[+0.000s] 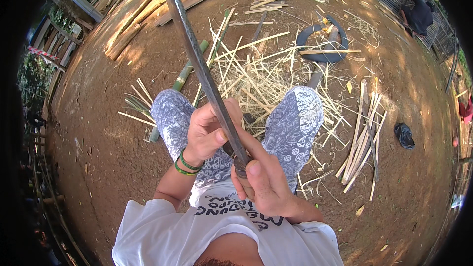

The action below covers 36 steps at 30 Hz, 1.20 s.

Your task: The person sits on the ground and uses a machete to split long bamboo stalks into thin strips. They repeatedly shave and split the bamboo, accumulating a pile of finished strips and debris on the ground.

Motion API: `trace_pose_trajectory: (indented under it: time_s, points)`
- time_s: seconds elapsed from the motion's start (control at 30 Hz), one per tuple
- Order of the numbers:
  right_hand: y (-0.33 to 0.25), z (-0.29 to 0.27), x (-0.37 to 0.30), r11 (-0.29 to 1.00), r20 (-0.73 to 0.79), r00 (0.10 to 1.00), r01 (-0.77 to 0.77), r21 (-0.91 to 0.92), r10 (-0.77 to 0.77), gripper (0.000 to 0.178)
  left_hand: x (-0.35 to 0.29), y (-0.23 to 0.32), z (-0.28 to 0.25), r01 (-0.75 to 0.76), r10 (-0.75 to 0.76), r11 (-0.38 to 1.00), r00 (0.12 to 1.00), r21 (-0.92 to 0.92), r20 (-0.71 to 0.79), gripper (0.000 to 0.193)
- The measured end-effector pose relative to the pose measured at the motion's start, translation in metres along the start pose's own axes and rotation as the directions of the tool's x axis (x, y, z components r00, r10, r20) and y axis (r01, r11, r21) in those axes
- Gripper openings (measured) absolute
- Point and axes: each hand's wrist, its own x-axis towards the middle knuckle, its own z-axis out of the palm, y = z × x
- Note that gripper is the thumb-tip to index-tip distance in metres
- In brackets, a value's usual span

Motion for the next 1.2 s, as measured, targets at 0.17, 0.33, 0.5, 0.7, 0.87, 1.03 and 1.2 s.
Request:
trace_pose_trajectory:
  time_s: [0.17, 0.33, 0.5, 0.7, 0.87, 1.03, 1.2]
  points:
    - [-0.0018, 0.0011, 0.0004, 1.0, -0.005, 1.0, -0.009, 0.026, 0.009, 0.083, -0.0017, -0.0028, -0.0014, 0.005, -0.005, 0.999, 1.0, -0.041, 0.016, 0.041]
    - [-0.0023, 0.0008, -0.0007, 0.999, -0.018, 0.999, -0.026, 0.03, 0.026, 0.083, -0.0009, -0.0008, -0.0013, 0.013, -0.012, 0.998, 1.0, -0.057, 0.028, 0.039]
    - [-0.0042, 0.0013, -0.0004, 1.0, -0.021, 1.0, -0.021, 0.018, 0.021, 0.083, 0.0003, -0.0001, 0.0002, 0.013, -0.011, 0.998, 0.999, -0.056, 0.033, 0.039]
    - [-0.0045, 0.0015, -0.0019, 0.999, -0.031, 0.999, -0.035, -0.015, 0.035, 0.082, 0.0002, -0.0011, 0.0009, 0.0, 0.001, 0.999, 1.0, -0.042, 0.022, 0.039]
    - [-0.0051, 0.0019, -0.0015, 0.999, -0.033, 0.999, -0.041, -0.013, 0.041, 0.081, 0.0005, 0.0, 0.0008, 0.004, -0.002, 0.999, 1.0, -0.047, 0.025, 0.038]
    - [-0.004, 0.0018, -0.0004, 1.0, -0.032, 0.999, -0.011, -0.004, 0.011, 0.08, 0.0017, 0.0013, 0.0006, 0.002, -0.001, 0.999, 1.0, -0.049, 0.031, 0.037]
    - [-0.0056, -0.0009, -0.0021, 0.997, -0.038, 0.997, -0.064, -0.043, 0.062, 0.082, 0.0011, -0.002, -0.0008, 0.029, -0.026, 0.997, 0.999, -0.075, 0.036, 0.039]
